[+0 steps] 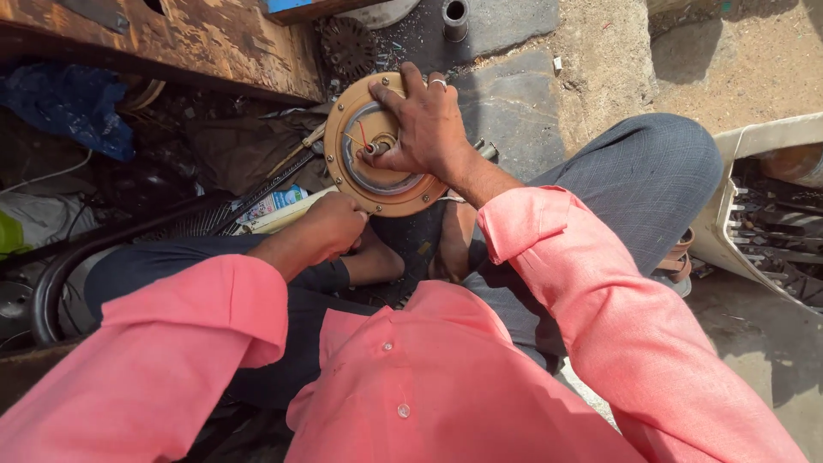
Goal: The person sits on the ground with a fan motor housing on their lap and repairs it. They unscrew and remove the central cover, manipulate the wiring and terminal components by hand, and use a screwdriver to loosen and tighten parts on the motor assembly.
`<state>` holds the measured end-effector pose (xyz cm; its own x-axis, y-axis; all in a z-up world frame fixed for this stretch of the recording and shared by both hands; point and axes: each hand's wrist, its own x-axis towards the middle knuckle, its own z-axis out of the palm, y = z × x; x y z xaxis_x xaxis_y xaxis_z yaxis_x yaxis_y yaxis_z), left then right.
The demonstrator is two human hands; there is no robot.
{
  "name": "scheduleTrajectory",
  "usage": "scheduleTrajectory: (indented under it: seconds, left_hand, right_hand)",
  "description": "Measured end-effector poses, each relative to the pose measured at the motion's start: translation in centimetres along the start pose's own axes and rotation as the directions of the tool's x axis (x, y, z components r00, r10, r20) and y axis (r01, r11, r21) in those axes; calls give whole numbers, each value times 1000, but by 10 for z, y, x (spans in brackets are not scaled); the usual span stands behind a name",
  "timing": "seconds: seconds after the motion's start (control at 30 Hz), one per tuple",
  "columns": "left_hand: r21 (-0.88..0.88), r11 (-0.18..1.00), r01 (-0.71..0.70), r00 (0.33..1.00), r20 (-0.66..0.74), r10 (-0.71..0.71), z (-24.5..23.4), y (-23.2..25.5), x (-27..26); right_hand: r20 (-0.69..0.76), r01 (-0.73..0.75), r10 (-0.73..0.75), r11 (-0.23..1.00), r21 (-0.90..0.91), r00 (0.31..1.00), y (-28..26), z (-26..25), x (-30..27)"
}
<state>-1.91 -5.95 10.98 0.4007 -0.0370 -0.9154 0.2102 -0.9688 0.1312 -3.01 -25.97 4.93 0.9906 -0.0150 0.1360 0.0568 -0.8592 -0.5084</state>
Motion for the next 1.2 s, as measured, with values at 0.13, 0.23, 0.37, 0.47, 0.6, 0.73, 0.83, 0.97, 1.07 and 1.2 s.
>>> scheduleTrajectory:
  seconds: [0.13,0.23,0.37,0.47,0.6,0.73,0.83,0.97,1.07,1.2]
  left_hand:
    - [647,705,-290,886,-97,453,9,-1,-10]
    - [840,431,-329,801,7,599,15,3,-22]
    - [882,-58,-468,626,377,683,15,-3,-13]
    - [860,-219,-461,561,473,679,11,-11,-13]
    - [831,250,-498,393,-40,918,-2,-20,-42]
    - [498,694,-520,550,-427,718,-20,-56,-32]
    - [481,702,-526,466,-527,711,-33,-91,-3]
    - [438,768,-467,595,-486,640,-51,-64,-18]
    - [532,713,-457,536,-475,698,-57,-54,-10]
    - [566,698,-438,532,-463,709,-60,-44,-11]
  right_hand:
    - [51,-30,31,1000,-10,998,4,0,0]
    - [-15,27,-28,998,-61,999,3,1,-3]
    - [43,65,-62,994,-86,997,-3,-9,2]
    - [32,80,-78,995,-53,996,4,-2,5]
    - [41,120,-122,992,42,992,20,-2,13]
    - [157,257,-260,966,44,953,5,-27,21]
    - [117,175,-167,982,-67,979,-8,-31,21]
    - [295,-20,40,997,-71,955,9,-14,18]
    - [227,150,-131,986,-70,965,12,-10,22]
    - [210,162,-148,985,-51,966,15,-9,22]
